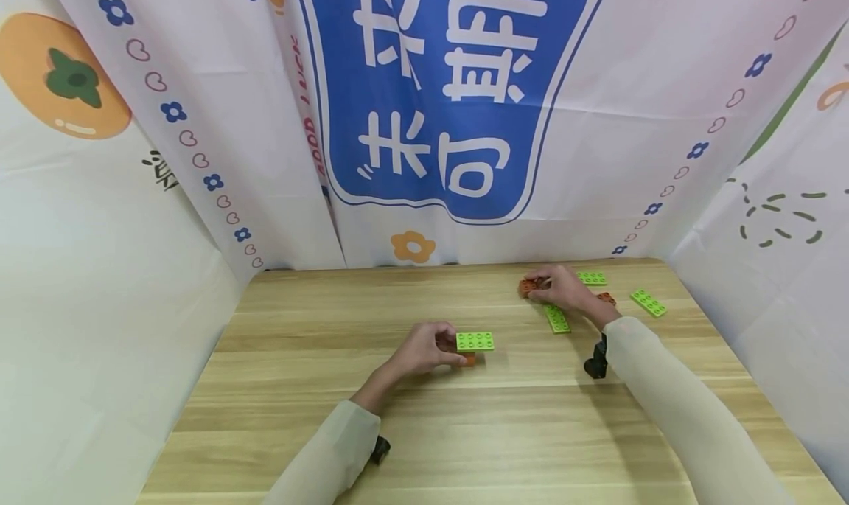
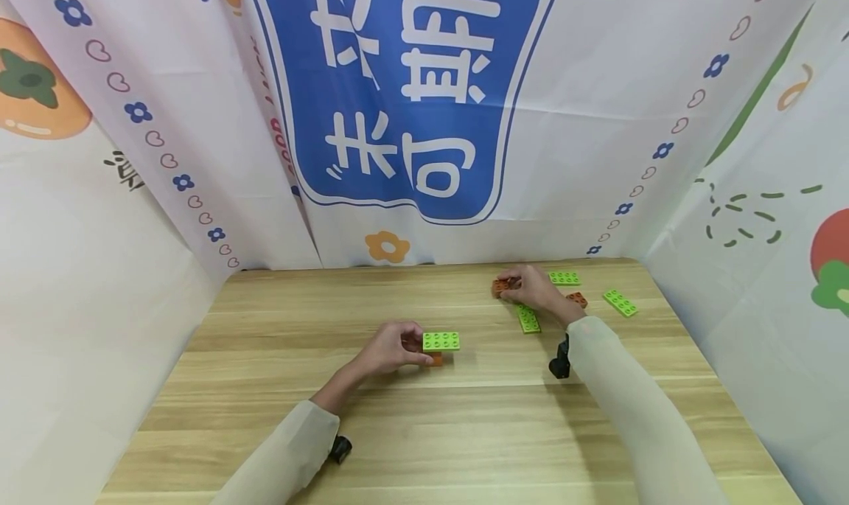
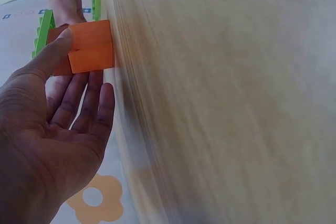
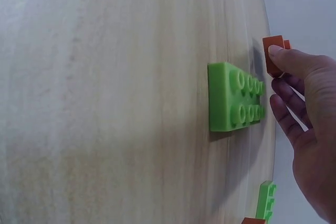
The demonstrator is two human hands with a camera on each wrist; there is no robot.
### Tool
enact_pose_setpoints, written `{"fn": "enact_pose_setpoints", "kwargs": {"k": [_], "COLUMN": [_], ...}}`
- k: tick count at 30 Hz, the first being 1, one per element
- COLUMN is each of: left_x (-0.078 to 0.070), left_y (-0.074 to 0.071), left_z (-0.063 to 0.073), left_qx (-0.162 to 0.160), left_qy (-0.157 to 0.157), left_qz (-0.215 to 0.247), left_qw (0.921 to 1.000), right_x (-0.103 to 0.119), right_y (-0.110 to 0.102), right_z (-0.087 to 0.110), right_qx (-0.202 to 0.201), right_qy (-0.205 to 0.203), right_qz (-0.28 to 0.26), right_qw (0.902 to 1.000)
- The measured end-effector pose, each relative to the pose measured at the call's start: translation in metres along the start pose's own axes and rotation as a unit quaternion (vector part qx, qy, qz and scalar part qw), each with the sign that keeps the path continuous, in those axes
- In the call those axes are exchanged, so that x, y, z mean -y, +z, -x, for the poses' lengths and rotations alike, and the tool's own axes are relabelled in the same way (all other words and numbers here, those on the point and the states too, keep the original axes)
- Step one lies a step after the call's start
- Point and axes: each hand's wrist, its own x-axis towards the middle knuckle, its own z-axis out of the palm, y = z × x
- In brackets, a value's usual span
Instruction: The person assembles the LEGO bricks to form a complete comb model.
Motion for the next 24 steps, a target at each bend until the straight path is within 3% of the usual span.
{"fn": "enact_pose_setpoints", "kwargs": {"k": [15, 24], "left_x": [0.000, 0.003], "left_y": [0.000, 0.001], "left_z": [0.001, -0.001], "left_qx": [0.004, 0.004], "left_qy": [0.000, -0.002], "left_qz": [0.015, 0.029], "left_qw": [0.9999, 0.9996], "right_x": [0.021, 0.029], "right_y": [-0.002, -0.003], "right_z": [0.004, 0.003], "right_qx": [0.002, -0.010], "right_qy": [-0.009, -0.024], "right_qz": [-0.014, 0.021], "right_qw": [0.9999, 0.9994]}}
